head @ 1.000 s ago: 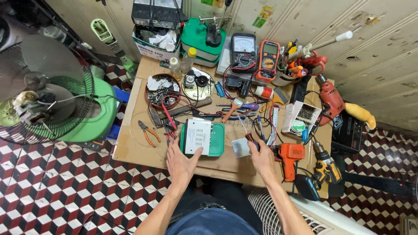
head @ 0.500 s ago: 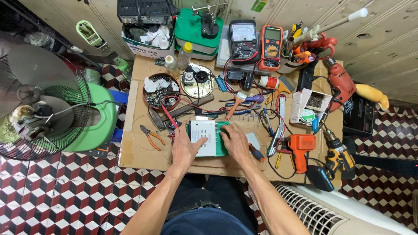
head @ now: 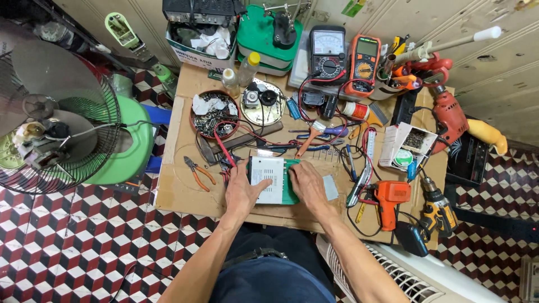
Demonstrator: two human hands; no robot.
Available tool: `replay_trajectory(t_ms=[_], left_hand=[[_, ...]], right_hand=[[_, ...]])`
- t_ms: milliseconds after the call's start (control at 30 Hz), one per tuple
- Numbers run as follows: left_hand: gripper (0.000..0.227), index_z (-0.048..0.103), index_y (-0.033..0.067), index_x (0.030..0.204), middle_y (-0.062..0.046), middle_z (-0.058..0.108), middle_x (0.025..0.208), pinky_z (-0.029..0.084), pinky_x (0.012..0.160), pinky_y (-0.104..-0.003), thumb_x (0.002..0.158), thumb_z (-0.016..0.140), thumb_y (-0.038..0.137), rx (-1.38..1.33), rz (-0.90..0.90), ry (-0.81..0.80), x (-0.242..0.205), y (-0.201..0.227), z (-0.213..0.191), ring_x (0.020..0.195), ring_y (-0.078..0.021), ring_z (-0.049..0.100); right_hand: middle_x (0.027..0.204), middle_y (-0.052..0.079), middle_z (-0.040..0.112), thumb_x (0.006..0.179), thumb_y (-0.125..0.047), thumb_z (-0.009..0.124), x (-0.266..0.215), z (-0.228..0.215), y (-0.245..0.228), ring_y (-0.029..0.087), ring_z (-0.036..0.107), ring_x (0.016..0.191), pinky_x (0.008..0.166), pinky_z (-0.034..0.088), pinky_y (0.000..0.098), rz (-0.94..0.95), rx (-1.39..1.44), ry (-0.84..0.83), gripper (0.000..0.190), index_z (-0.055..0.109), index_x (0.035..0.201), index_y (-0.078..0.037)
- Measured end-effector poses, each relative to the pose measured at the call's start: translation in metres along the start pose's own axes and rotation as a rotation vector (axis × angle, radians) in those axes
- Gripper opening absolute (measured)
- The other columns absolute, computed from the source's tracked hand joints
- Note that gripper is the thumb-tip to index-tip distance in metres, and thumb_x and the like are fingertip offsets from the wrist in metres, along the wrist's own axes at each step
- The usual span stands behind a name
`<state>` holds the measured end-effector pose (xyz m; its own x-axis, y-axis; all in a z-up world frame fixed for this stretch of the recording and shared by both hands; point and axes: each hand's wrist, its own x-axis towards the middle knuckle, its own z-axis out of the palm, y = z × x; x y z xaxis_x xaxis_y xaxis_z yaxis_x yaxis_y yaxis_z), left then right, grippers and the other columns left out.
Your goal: The recorder is inspecting and manipulating several small electronic enclosures and power supply units on a cluttered workbench.
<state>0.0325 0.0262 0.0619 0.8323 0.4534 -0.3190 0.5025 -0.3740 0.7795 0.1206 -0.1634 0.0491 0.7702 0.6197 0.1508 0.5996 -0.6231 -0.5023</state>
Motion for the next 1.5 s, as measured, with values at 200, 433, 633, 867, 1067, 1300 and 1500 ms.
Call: replay_trajectory(t_ms=[200, 433, 633, 867, 1067, 1300, 1500], left_hand=[[0.085, 0.049, 0.012, 0.144, -0.017, 0.057, 0.129, 0.05, 0.097, -0.044, 0.071, 0.088, 0.031, -0.013, -0.006, 0.021, -0.005, 0.003, 0.001, 0.12, -0.0358, 0.058], [0.084, 0.048, 0.0112, 0.142, -0.017, 0.056, 0.128, 0.049, 0.094, -0.046, 0.073, 0.088, 0.038, 0.029, -0.016, 0.052, -0.001, -0.005, 0.009, 0.121, -0.0377, 0.055], [0.084, 0.049, 0.0125, 0.141, -0.016, 0.055, 0.127, 0.05, 0.093, -0.047, 0.072, 0.088, 0.038, 0.025, -0.058, 0.026, 0.001, -0.002, 0.007, 0.12, -0.0363, 0.056], [0.085, 0.047, 0.0113, 0.141, -0.016, 0.054, 0.127, 0.051, 0.092, -0.048, 0.069, 0.089, 0.03, -0.01, -0.024, 0.016, 0.0, -0.002, 0.006, 0.12, -0.0374, 0.056], [0.085, 0.049, 0.0138, 0.14, -0.015, 0.053, 0.126, 0.052, 0.091, -0.048, 0.066, 0.09, 0.028, -0.014, -0.056, 0.005, -0.001, 0.003, 0.003, 0.119, -0.0367, 0.056], [0.086, 0.048, 0.0138, 0.141, -0.015, 0.052, 0.125, 0.052, 0.089, -0.049, 0.068, 0.091, 0.031, -0.006, -0.063, -0.01, -0.003, 0.005, 0.001, 0.119, -0.0364, 0.056], [0.09, 0.045, 0.0131, 0.143, -0.015, 0.05, 0.126, 0.052, 0.089, -0.048, 0.07, 0.091, 0.037, -0.014, -0.049, -0.019, -0.004, 0.003, 0.002, 0.119, -0.0359, 0.056]], right_hand=[[0.094, 0.013, 0.065, 0.092, -0.014, 0.065, 0.033, -0.02, -0.061, 0.032, 0.065, 0.087, 0.075, 0.053, 0.0423, 0.328, 0.372, -0.012, 0.013, 0.067, 0.098, -0.003], [0.093, 0.014, 0.064, 0.092, -0.018, 0.067, 0.057, 0.004, -0.055, 0.035, 0.063, 0.092, 0.078, 0.05, 0.0454, 0.118, 0.222, -0.108, 0.015, 0.069, 0.096, -0.003], [0.092, 0.013, 0.064, 0.09, -0.018, 0.068, 0.063, 0.009, -0.045, 0.034, 0.064, 0.092, 0.079, 0.05, 0.0454, 0.072, 0.175, -0.175, 0.015, 0.07, 0.094, -0.004], [0.097, 0.013, 0.066, 0.091, -0.02, 0.066, 0.073, 0.004, -0.043, 0.035, 0.065, 0.091, 0.078, 0.051, 0.0454, 0.138, 0.225, -0.245, 0.018, 0.069, 0.094, -0.003], [0.095, 0.015, 0.068, 0.09, -0.021, 0.068, 0.084, 0.005, -0.035, 0.036, 0.066, 0.091, 0.079, 0.051, 0.0452, 0.144, 0.214, -0.345, 0.02, 0.069, 0.093, -0.002], [0.096, 0.016, 0.067, 0.091, -0.021, 0.068, 0.091, 0.011, -0.025, 0.035, 0.066, 0.095, 0.082, 0.052, 0.0448, 0.07, 0.149, -0.42, 0.021, 0.068, 0.099, -0.001], [0.105, 0.013, 0.065, 0.08, -0.019, 0.08, 0.108, 0.018, -0.004, 0.029, 0.064, 0.094, 0.08, 0.051, 0.0406, 0.071, 0.217, -0.433, 0.033, 0.069, 0.106, -0.001]])
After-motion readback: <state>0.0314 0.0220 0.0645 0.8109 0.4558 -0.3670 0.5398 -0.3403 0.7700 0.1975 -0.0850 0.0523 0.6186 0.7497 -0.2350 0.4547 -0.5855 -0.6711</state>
